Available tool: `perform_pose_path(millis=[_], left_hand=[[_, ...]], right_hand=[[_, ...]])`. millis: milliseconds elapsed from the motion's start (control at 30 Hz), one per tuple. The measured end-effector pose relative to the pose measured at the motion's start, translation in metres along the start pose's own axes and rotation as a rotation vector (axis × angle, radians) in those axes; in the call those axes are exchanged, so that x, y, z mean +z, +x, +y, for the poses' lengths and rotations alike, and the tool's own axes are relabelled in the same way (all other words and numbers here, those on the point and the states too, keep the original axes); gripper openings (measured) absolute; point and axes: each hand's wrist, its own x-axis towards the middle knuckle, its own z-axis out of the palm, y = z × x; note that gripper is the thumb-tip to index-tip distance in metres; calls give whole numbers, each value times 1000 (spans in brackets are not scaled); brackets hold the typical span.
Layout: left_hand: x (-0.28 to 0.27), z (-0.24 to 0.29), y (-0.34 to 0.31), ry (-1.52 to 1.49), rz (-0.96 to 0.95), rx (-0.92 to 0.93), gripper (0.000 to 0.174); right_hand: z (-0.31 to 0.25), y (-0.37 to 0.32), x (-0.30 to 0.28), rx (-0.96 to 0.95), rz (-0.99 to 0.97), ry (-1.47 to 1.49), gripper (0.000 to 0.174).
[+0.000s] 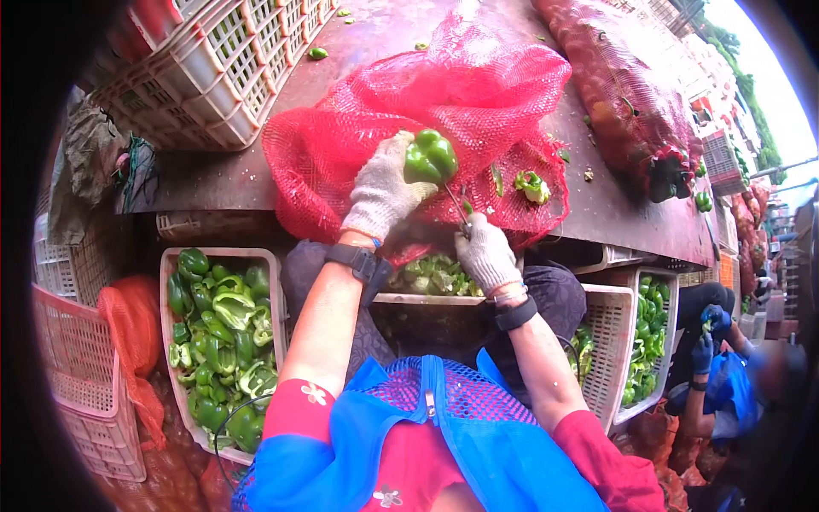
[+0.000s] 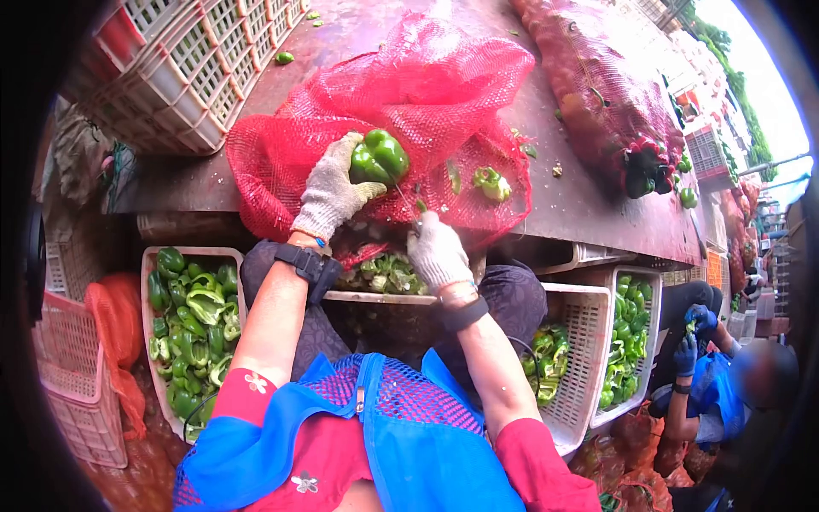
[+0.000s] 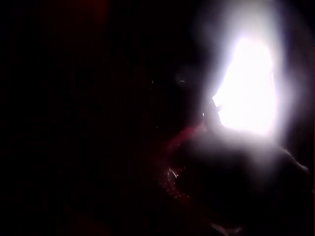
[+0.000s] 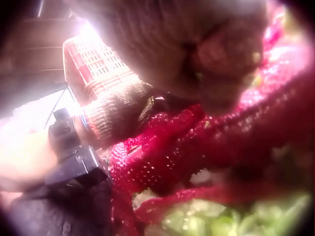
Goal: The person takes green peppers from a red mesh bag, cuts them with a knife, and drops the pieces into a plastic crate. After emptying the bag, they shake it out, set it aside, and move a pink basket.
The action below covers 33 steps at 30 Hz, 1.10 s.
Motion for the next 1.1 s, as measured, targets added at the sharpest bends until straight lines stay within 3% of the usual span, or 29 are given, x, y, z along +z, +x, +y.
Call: perform_pose_path(millis=[100, 167, 200, 300, 433, 467, 533, 600, 667, 733, 800, 867, 1000, 1033, 1067, 1100], left_hand=[[-2, 5, 2, 33, -41, -38, 86], [0, 15, -1, 42, -24, -31, 84], [1, 18, 1, 40, -33, -55, 81], [11, 20, 7, 16, -19, -138, 69], [21, 16, 11, -62, 75, -155, 45], [24, 13, 13, -71, 85, -160, 45], [34, 5, 20, -70, 79, -182, 47], [40, 5, 13, -117, 180, -55, 41], [44, -5, -4, -87, 300, 156, 34], [49, -16, -13, -103, 372, 80, 30], [50, -26, -17, -355, 315, -108, 28], [41, -30, -21, -524, 311, -134, 27], [15, -18, -30, -962, 115, -516, 21], [26, -33, -31, -941, 220, -400, 17], [28, -36, -32, -935, 218, -379, 16], [29, -39, -31, -930, 220, -358, 16]], right_hand=[[17, -23, -8, 31, 56, 115, 18], [-9, -15, -29, 27, 160, 211, 20], [-16, -1, -32, -22, 220, 306, 26], [-39, 51, -31, -189, 406, 158, 48], [-51, 93, -19, -113, 206, 232, 55], [-58, 97, -25, -11, 139, 244, 54], [-54, 114, -20, 17, 118, 188, 56], [-57, 130, -16, 131, 202, 72, 53], [-55, 150, -12, 240, 145, 184, 50], [-40, 167, -4, 300, 134, 228, 39], [-13, 179, 4, 346, 46, 589, 30], [-11, 178, 7, 397, 65, 865, 18], [-17, 169, -4, 518, 76, 913, 21], [-21, 166, -13, 525, 80, 824, 21], [-15, 173, -8, 513, 90, 957, 20], [-9, 182, -5, 416, 113, 869, 19]])
